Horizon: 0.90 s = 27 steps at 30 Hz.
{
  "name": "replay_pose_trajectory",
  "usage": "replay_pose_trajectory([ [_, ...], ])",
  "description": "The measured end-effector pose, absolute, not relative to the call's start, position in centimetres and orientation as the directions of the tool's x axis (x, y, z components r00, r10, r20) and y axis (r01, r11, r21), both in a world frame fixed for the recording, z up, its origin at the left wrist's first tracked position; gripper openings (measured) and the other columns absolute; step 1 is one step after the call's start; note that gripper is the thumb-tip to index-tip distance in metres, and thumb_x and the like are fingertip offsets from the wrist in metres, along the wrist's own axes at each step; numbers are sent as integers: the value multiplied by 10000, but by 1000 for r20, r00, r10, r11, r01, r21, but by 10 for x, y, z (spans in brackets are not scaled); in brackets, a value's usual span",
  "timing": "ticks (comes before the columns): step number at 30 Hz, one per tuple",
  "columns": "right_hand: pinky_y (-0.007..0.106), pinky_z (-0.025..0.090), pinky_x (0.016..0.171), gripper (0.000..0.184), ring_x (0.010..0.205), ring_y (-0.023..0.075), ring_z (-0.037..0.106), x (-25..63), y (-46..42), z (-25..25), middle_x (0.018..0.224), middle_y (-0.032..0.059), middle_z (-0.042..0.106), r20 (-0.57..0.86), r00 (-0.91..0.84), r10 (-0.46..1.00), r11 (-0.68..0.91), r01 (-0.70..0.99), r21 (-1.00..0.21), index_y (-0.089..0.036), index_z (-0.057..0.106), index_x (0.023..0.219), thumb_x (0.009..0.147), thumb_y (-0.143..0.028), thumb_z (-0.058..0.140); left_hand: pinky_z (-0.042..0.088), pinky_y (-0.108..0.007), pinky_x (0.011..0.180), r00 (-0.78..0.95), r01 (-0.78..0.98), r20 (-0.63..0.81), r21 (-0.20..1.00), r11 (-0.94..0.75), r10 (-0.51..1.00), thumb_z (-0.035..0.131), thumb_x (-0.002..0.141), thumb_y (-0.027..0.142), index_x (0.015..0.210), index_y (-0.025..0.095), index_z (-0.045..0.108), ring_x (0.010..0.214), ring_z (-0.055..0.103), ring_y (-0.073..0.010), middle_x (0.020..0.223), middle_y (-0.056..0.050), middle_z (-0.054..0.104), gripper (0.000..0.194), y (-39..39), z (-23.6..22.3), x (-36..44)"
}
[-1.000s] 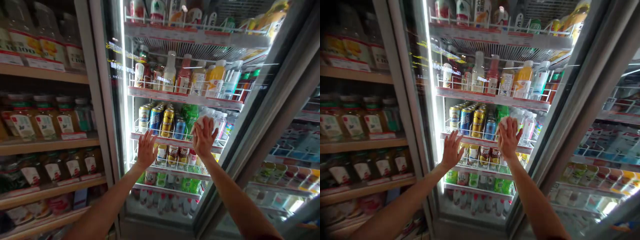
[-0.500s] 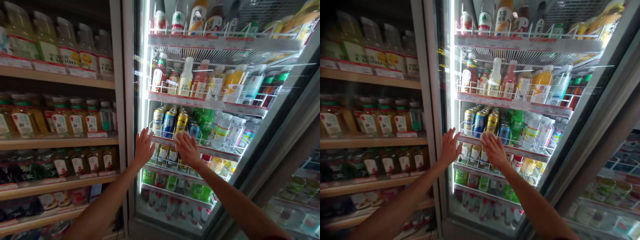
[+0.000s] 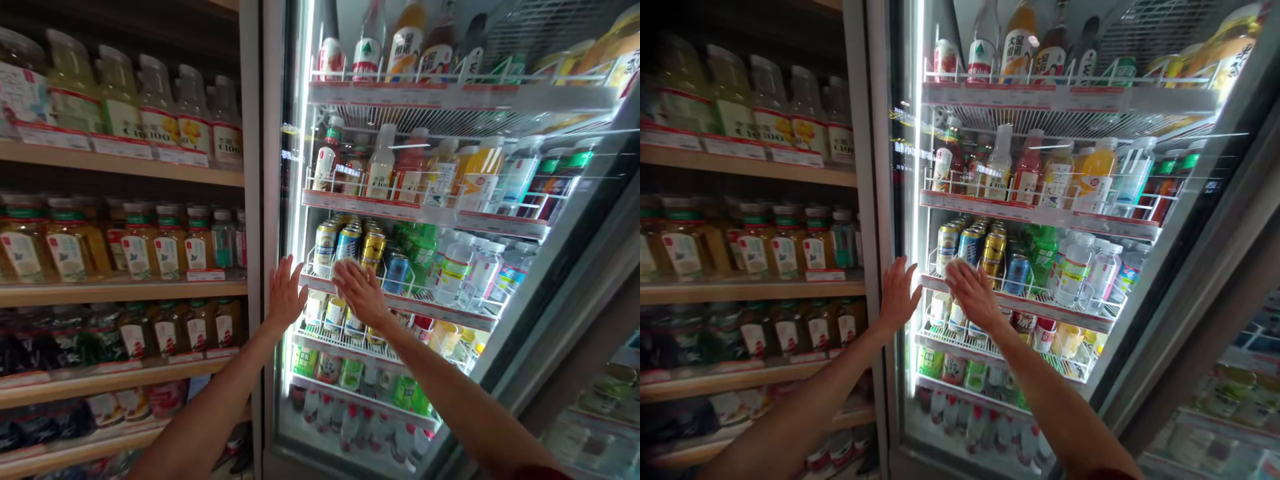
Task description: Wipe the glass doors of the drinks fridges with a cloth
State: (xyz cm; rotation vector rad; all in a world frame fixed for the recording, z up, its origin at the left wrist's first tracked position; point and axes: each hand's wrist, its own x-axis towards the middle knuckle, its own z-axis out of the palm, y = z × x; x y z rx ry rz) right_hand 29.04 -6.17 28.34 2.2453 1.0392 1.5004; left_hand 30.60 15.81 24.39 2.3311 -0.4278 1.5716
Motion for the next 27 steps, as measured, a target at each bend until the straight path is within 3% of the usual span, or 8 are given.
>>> replay_pose_trajectory([
  [3,518,36,1140,450,1400,226,157,296,-51,294,1461,32,341,799,252,546,-810,403,426,-269,426,1321,873,-264,467,196,-546,1094,352,-405,933,85,-910,-70,449,863,290,1340,166,357,1387,188,-280,1464,-170,286,501,167,245,308],
  [8,452,124,1154,441,1374,182,240,302,-33,285,1429,20,398,578,149,802,-552,553,624,-232,424,1319,879,-228,456,229,-541,1080,367,-376,925,53,-925,-96,462,853,269,1316,158,388,1375,225,-285,1439,-175,334,481,189,247,308],
  [13,519,55,1145,403,1385,238,208,315,-1,313,1466,31,332,762,156,629,-730,455,510,-232,449,1301,900,-260,425,221,-533,1086,368,-347,926,58,-936,-80,439,863,271,1318,153,387,1383,204,-279,1454,-168,310,473,203,254,306],
  [19,454,133,1159,413,1370,196,252,322,27,290,1443,20,375,559,94,824,-503,576,645,-202,443,1304,892,-207,421,218,-513,1089,366,-354,927,58,-933,-81,412,879,306,1339,169,376,1376,228,-268,1447,-159,327,480,221,250,303],
  [24,519,101,1146,425,1383,235,219,327,36,291,1476,27,310,680,171,713,-641,551,534,-226,427,1321,898,-205,406,219,-509,1085,360,-348,930,58,-936,-76,393,888,326,1341,168,374,1373,235,-275,1449,-165,322,480,228,248,302],
  [27,458,148,1154,447,1374,207,244,322,31,273,1457,28,348,613,144,777,-569,577,586,-204,398,1344,897,-205,405,223,-503,1083,361,-362,928,46,-931,-94,393,889,331,1336,162,379,1372,236,-275,1446,-169,324,478,225,244,303],
])
